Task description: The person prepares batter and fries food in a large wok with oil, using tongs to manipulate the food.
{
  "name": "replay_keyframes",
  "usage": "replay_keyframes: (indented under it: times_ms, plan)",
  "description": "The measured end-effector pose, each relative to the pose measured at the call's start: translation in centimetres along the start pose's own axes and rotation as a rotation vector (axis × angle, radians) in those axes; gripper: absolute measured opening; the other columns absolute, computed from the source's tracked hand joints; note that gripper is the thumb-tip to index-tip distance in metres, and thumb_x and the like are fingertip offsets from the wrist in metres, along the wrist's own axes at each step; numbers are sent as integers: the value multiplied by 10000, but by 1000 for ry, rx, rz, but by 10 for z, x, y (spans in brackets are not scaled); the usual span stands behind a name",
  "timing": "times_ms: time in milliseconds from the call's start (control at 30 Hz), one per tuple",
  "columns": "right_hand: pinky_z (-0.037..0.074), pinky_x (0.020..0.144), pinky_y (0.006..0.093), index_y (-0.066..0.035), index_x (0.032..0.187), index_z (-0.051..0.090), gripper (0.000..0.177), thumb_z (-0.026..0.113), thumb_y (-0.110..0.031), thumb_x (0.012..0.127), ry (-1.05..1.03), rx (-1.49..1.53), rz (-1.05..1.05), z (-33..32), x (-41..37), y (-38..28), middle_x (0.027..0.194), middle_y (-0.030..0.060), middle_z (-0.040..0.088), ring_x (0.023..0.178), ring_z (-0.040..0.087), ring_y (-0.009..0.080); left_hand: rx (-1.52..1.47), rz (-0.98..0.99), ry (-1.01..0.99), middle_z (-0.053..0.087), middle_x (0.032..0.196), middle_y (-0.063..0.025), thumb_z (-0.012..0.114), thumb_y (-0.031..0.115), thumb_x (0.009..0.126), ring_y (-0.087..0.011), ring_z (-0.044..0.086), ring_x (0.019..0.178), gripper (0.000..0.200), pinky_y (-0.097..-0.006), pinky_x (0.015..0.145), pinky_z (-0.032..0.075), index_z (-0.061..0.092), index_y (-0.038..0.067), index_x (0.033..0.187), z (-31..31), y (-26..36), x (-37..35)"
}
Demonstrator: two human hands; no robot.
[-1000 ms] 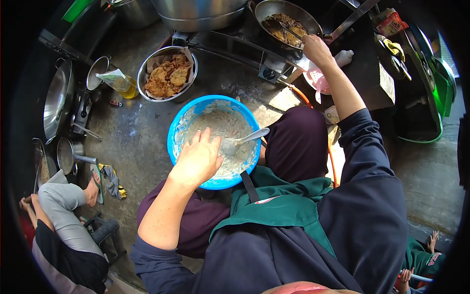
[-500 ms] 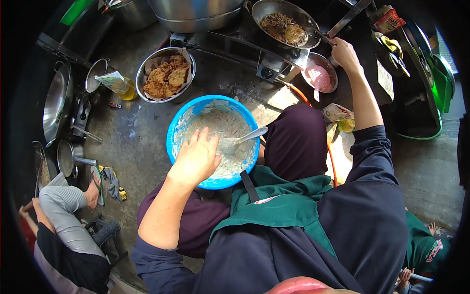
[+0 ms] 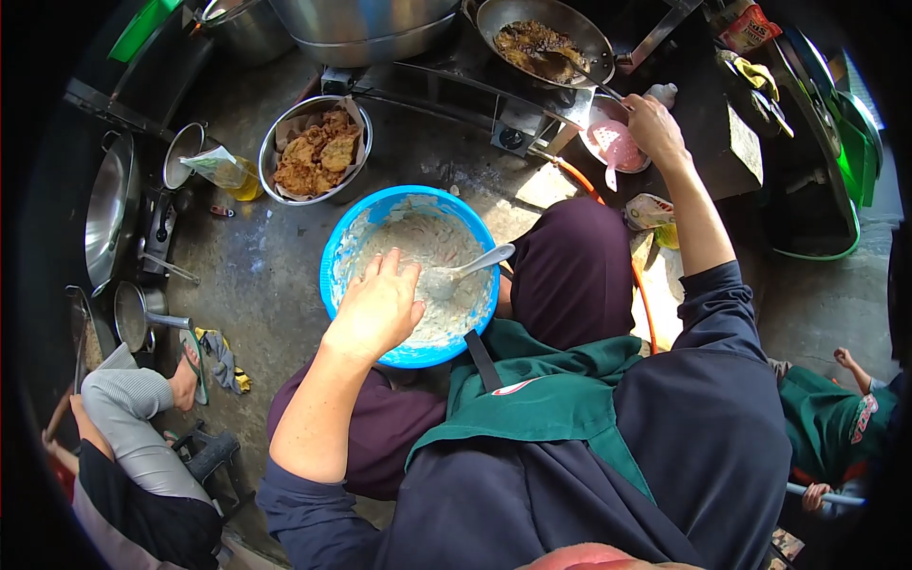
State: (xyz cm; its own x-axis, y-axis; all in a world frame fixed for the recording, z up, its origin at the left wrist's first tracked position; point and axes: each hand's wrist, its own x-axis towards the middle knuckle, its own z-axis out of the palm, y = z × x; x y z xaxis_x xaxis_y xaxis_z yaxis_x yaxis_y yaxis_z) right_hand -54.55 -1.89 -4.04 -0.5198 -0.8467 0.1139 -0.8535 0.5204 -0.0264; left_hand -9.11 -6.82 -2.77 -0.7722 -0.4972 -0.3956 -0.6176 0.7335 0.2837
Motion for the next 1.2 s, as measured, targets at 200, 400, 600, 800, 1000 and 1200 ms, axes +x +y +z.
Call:
replay_keyframes:
  times_ms: [200, 400, 600, 800, 1000, 1200]
  plan:
    - [499, 824, 406, -89, 1107, 622, 312, 481, -58, 830, -13, -56, -51, 11, 0, -4, 1026, 179, 605, 960, 613, 332, -8, -8, 1, 397, 1375, -239, 627, 234, 829, -383, 395, 1277, 490, -504, 999, 390, 496, 44, 1261, -2, 1, -1]
    - [471, 888, 415, -130, 1144, 633, 357, 498, -106, 814, 55, 55, 75, -13, 10, 3, 1078, 184, 619, 1013, 599, 346, 5, -12, 0, 400, 1379, -231, 614, 249, 834, -386, 390, 1279, 513, -505, 1007, 381, 470, 74, 1294, -3, -1, -4]
    - [479, 871, 432, -68, 1056, 654, 309, 477, -83, 803, 119, 37, 113, -11, 39, 34, 1046, 208, 640, 1005, 606, 367, 2, -13, 6, 397, 1381, -231, 618, 247, 831, -387, 387, 1283, 513, -499, 1012, 378, 473, 71, 1291, -2, -2, -5]
    - [488, 851, 451, -31, 997, 660, 272, 461, -101, 825, 72, -52, 104, -2, 59, 38, 1022, 226, 640, 979, 614, 378, 9, -23, -3, 400, 1379, -232, 622, 244, 825, -388, 389, 1281, 519, -495, 1010, 383, 473, 69, 1291, -4, -1, -5]
    - [503, 828, 455, -9, 1026, 660, 305, 428, -99, 850, -11, -183, 143, -2, 74, 28, 1004, 231, 651, 973, 633, 362, 7, -14, 12, 403, 1375, -235, 623, 240, 823, -389, 397, 1274, 522, -493, 1009, 383, 474, 66, 1292, -4, -2, -4]
    - [529, 705, 407, 12, 997, 663, 286, 477, -70, 795, -230, -35, 312, -20, 81, 12, 911, 212, 674, 833, 677, 322, 5, -14, 12, 404, 1375, -236, 624, 240, 823, -393, 395, 1275, 521, -493, 1014, 378, 475, 68, 1292, -4, -2, -4]
